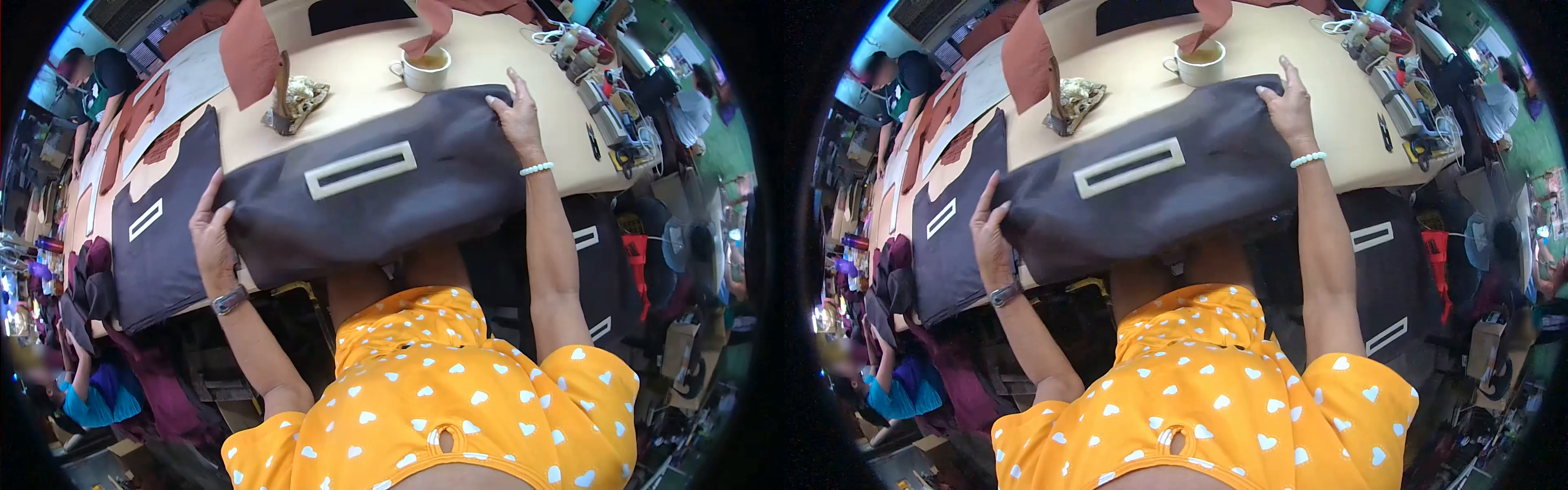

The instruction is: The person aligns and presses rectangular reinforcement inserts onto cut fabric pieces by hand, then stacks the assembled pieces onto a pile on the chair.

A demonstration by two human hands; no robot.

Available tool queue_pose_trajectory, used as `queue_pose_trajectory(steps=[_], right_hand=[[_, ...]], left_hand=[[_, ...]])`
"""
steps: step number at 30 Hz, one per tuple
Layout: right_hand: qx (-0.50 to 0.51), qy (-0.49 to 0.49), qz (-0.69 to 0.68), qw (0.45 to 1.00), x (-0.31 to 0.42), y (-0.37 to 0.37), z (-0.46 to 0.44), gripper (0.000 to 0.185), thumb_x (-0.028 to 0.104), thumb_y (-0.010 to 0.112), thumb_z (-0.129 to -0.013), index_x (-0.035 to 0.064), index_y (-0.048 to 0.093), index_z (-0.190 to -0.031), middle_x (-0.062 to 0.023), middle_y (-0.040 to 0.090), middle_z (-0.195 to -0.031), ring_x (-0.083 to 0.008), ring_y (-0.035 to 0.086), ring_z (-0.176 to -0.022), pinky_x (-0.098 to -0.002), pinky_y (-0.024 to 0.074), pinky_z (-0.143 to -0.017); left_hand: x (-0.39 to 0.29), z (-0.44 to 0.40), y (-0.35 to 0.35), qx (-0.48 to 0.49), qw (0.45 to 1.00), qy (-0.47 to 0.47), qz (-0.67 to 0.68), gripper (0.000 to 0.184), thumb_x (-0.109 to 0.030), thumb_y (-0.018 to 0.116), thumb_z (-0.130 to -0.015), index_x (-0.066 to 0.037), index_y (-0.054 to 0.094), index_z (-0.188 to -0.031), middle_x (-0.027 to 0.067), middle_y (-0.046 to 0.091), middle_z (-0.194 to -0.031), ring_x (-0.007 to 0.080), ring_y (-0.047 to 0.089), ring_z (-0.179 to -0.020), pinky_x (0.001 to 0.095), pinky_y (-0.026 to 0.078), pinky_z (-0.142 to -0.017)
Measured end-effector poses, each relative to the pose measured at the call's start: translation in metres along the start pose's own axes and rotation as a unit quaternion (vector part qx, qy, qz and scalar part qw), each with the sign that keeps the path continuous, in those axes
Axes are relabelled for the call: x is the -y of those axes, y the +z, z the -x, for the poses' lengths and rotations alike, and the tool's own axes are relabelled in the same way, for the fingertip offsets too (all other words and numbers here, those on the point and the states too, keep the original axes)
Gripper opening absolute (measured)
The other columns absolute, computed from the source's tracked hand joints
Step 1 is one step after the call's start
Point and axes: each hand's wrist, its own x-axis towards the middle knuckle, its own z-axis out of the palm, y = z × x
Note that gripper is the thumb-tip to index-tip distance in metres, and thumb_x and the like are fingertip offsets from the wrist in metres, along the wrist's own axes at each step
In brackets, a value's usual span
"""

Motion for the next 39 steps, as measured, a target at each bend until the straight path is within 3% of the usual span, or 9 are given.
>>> queue_pose_trajectory(steps=[4,9,12,15,20,23,26,34,39], right_hand=[[-0.037,0.021,-0.041,0.998,0.003,-0.042,0.028,0.067,0.003,0.066,-0.074,-0.0077,0.034,-0.132,-0.0245,0.036,-0.137,-0.0315,0.032,-0.130,-0.0356,0.0238,-0.108],[-0.046,0.117,0.016,0.992,-0.035,-0.151,0.120,0.070,0.002,0.065,-0.076,-0.0051,0.030,-0.136,-0.0230,0.037,-0.137,-0.0274,0.036,-0.128,-0.0331,0.0291,-0.105],[-0.074,0.231,0.022,0.970,-0.023,-0.244,0.204,0.071,-0.001,0.061,-0.078,-0.0021,0.025,-0.139,-0.0164,0.037,-0.139,-0.0208,0.045,-0.120,-0.0275,0.0376,-0.095],[-0.168,0.300,0.086,0.935,-0.003,-0.342,0.302,0.069,-0.001,0.056,-0.079,0.0004,0.024,-0.141,-0.0130,0.037,-0.140,-0.0203,0.045,-0.120,-0.0276,0.0362,-0.096],[-0.209,0.463,0.319,0.800,0.070,-0.484,0.422,0.073,0.000,0.059,-0.070,0.0019,0.032,-0.138,-0.0186,0.040,-0.137,-0.0348,0.043,-0.122,-0.0348,0.0352,-0.099],[-0.215,0.453,0.377,0.779,0.077,-0.556,0.456,0.070,-0.002,0.057,-0.071,-0.0001,0.033,-0.137,-0.0201,0.041,-0.136,-0.0360,0.042,-0.122,-0.0374,0.0366,-0.098],[-0.205,0.434,0.435,0.762,0.054,-0.576,0.427,0.067,-0.001,0.057,-0.073,0.0010,0.035,-0.136,-0.0216,0.042,-0.135,-0.0350,0.044,-0.122,-0.0370,0.0378,-0.097],[-0.212,0.306,0.484,0.791,-0.130,-0.500,0.298,0.057,0.008,0.059,-0.074,0.0135,0.045,-0.129,-0.0165,0.061,-0.110,-0.0346,0.057,-0.102,-0.0409,0.0444,-0.088],[-0.209,0.323,0.533,0.754,-0.190,-0.442,0.238,0.056,0.013,0.060,-0.076,0.0178,0.045,-0.129,-0.0123,0.065,-0.102,-0.0318,0.060,-0.095,-0.0450,0.0454,-0.082]], left_hand=[[-0.016,0.020,-0.003,0.035,0.999,-0.003,-0.028,0.046,0.009,0.048,-0.077,0.005,0.051,-0.122,0.0136,0.057,-0.118,0.0156,0.058,-0.098,0.0247,0.045,-0.087],[0.004,0.049,0.050,0.083,0.990,-0.020,-0.117,0.032,0.002,0.051,-0.083,0.005,0.058,-0.114,0.0114,0.063,-0.107,0.0144,0.059,-0.095,0.0234,0.045,-0.086],[0.029,0.068,0.096,0.258,0.959,-0.100,-0.061,0.037,0.005,0.050,-0.080,0.005,0.056,-0.117,0.0123,0.059,-0.116,0.0140,0.057,-0.100,0.0248,0.044,-0.088],[0.030,0.114,0.172,0.447,0.871,-0.197,-0.052,0.046,0.004,0.052,-0.075,0.003,0.052,-0.122,0.0114,0.056,-0.119,0.0139,0.057,-0.099,0.0256,0.043,-0.088],[0.106,0.208,0.255,0.761,0.642,-0.037,-0.087,0.054,0.002,0.054,-0.074,0.003,0.046,-0.127,0.0151,0.059,-0.112,0.0200,0.058,-0.087,0.0295,0.046,-0.081],[0.069,0.247,0.295,0.828,0.560,-0.001,0.024,0.060,0.003,0.052,-0.075,-0.002,0.039,-0.133,0.0237,0.058,-0.084,0.0295,0.057,-0.069,0.0366,0.046,-0.067],[0.077,0.268,0.307,0.811,0.584,0.037,-0.032,0.064,0.004,0.051,-0.075,-0.005,0.036,-0.136,0.0233,0.054,-0.071,0.0343,0.055,-0.065,0.0408,0.044,-0.062],[0.152,0.254,0.301,0.636,0.732,0.120,-0.212,0.068,0.003,0.051,-0.081,-0.010,0.023,-0.142,0.0239,0.056,-0.071,0.0390,0.055,-0.067,0.0472,0.043,-0.064],[0.174,0.249,0.300,0.595,0.738,0.117,-0.297,0.073,-0.001,0.050,-0.083,-0.009,0.010,-0.144,0.0229,0.056,-0.072,0.0367,0.055,-0.066,0.0463,0.043,-0.061]])
